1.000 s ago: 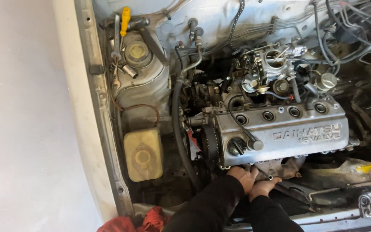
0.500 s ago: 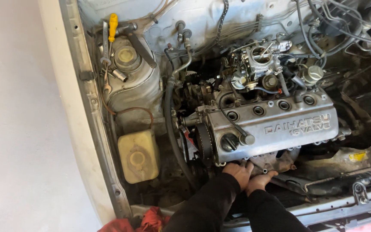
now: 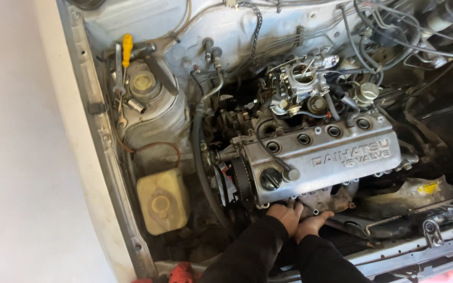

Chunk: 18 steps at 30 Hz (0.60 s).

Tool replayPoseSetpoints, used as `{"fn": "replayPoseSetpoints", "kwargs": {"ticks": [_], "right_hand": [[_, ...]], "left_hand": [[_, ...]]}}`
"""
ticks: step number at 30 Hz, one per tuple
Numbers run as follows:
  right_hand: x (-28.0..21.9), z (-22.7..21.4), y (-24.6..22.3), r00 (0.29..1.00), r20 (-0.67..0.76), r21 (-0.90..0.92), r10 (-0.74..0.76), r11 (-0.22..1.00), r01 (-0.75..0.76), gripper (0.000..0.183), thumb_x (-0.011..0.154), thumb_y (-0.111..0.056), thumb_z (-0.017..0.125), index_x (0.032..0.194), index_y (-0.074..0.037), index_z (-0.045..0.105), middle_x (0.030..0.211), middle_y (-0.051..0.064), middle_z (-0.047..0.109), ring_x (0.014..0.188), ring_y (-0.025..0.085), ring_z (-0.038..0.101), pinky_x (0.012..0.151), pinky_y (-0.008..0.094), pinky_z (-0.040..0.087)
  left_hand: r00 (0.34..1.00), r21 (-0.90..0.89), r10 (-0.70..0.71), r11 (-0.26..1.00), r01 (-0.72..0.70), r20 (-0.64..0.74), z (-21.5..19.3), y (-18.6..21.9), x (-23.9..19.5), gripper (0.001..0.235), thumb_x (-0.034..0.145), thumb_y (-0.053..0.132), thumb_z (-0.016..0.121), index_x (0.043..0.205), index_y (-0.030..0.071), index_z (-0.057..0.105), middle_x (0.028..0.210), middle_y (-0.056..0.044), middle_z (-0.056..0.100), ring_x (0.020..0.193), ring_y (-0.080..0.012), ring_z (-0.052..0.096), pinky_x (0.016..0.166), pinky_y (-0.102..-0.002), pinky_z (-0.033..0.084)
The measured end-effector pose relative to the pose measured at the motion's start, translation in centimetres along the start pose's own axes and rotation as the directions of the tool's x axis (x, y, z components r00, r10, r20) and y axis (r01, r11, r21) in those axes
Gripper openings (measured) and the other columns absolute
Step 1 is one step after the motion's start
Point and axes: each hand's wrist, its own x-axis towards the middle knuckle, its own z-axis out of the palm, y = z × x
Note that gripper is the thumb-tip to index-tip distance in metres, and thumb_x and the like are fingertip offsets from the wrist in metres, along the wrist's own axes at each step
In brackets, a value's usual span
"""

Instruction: The person works on a car engine, using a wrench to tighten bolts on the exhaust manifold. They also briefly pet a black cat that appears in the background.

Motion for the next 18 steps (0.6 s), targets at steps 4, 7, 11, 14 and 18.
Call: {"fn": "replayPoseSetpoints", "kwargs": {"ticks": [4, 7, 11, 14, 18], "right_hand": [[0.9, -0.7, 0.4, 1.000, 0.014, 0.007, -0.019, 1.000, 0.019, 0.108, 0.078, -0.094, 0.029, 0.152, -0.017, 0.050, 0.154, 0.007, 0.055, 0.136, 0.032, 0.049, 0.120, 0.044, 0.032], [1.6, -1.4, 0.6, 0.999, 0.013, 0.007, -0.047, 0.999, 0.047, 0.109, 0.079, -0.094, 0.029, 0.151, -0.016, 0.050, 0.154, 0.007, 0.055, 0.136, 0.032, 0.049, 0.120, 0.044, 0.032], [2.9, -1.7, 0.5, 0.998, -0.011, 0.055, -0.065, 0.996, 0.066, 0.107, 0.079, -0.093, 0.030, 0.152, -0.017, 0.050, 0.154, 0.007, 0.055, 0.137, 0.032, 0.049, 0.120, 0.045, 0.032], [2.0, -1.1, 0.4, 0.999, -0.030, 0.071, -0.032, 0.997, 0.034, 0.107, 0.080, -0.093, 0.028, 0.152, -0.017, 0.050, 0.154, 0.007, 0.054, 0.138, 0.031, 0.048, 0.120, 0.045, 0.031], [1.0, -0.1, 0.4, 0.999, -0.044, 0.041, -0.007, 0.999, 0.009, 0.110, 0.080, -0.095, 0.023, 0.152, -0.016, 0.049, 0.155, 0.008, 0.053, 0.138, 0.032, 0.047, 0.120, 0.045, 0.030]], "left_hand": [[1.000, 0.000, 0.002, 1.000, -0.002, -0.002, 0.1, 0.0, 0.0, 0.039, 0.098, 0.022, 0.047, 0.130, 0.000, 0.056, 0.126, -0.029, 0.065, 0.089, -0.0407, 0.074, 0.075, -0.052, 0.057], [1.000, -0.008, 0.009, 1.000, -0.009, -0.005, 0.0, 0.2, -0.5, 0.039, 0.097, 0.022, 0.048, 0.129, 0.000, 0.056, 0.126, -0.029, 0.065, 0.089, -0.0404, 0.074, 0.075, -0.051, 0.058], [1.000, 0.009, 0.004, 1.000, -0.004, -0.020, 0.4, 0.2, -0.1, 0.038, 0.097, 0.023, 0.049, 0.126, 0.000, 0.056, 0.123, -0.029, 0.067, 0.088, -0.0408, 0.073, 0.072, -0.052, 0.058], [1.000, 0.019, -0.004, 1.000, 0.004, 0.012, 1.0, -0.1, 0.5, 0.040, 0.098, 0.023, 0.049, 0.129, -0.002, 0.055, 0.118, -0.029, 0.069, 0.085, -0.0410, 0.074, 0.071, -0.053, 0.057], [1.000, 0.049, 0.023, 0.999, -0.023, -0.008, 1.9, -0.7, 1.1, 0.041, 0.098, 0.023, 0.049, 0.130, -0.003, 0.055, 0.113, -0.029, 0.070, 0.082, -0.0412, 0.074, 0.071, -0.053, 0.057]]}}
